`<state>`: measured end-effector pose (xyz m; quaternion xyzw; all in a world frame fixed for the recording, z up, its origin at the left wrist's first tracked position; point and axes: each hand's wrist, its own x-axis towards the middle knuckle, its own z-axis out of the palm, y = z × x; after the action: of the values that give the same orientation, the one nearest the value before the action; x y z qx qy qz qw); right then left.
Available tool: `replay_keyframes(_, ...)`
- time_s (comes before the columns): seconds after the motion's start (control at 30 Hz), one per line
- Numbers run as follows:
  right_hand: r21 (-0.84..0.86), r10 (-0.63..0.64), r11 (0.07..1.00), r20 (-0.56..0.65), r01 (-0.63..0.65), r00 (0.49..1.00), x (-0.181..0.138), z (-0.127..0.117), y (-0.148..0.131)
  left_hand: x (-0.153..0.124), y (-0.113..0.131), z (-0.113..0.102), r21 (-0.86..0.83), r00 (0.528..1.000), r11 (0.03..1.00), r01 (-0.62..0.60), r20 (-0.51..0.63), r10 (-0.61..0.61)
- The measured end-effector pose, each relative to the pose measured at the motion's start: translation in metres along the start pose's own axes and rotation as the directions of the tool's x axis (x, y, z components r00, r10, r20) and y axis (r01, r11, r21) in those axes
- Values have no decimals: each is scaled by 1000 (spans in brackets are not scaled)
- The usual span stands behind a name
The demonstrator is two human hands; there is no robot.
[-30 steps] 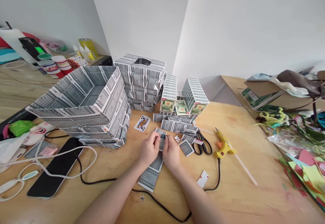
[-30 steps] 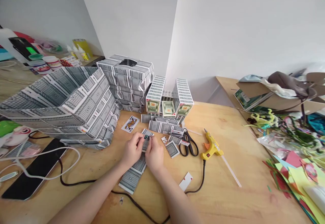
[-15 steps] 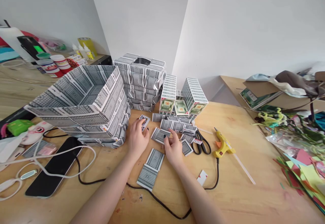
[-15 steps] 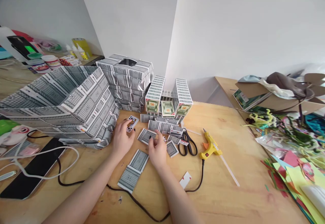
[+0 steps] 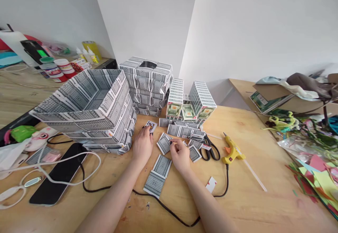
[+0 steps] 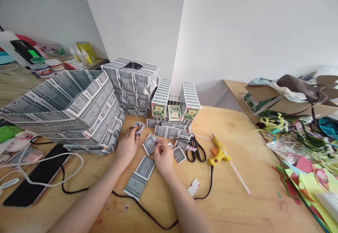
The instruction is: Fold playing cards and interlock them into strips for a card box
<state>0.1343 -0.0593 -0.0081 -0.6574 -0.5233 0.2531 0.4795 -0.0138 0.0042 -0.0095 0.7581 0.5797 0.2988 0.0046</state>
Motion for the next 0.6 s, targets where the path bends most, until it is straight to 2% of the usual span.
replay_keyframes(0.17,4,12,1000,10,-12,1000,0,-1,0,-1,-2,1,62,994,994,94,-60,-90)
replay_keyframes(0.33,53,43,998,-28,-42,999,0,0,0,0,-2,-1,-80,979,982,170,-99,-177)
replay_keyframes(0.43,207,125,971,-6,-121,992,-1,-2,-2,2,2,-5,-271,980,959,79,-158,-125)
replay_keyframes(0.5,331,169,928,40,-172,985,-1,-3,-5,2,6,-10,-403,981,914,-50,-191,-31)
replay_keyframes(0.6,456,213,862,69,-220,975,1,-5,-7,-1,15,-15,-542,975,814,-210,-181,131)
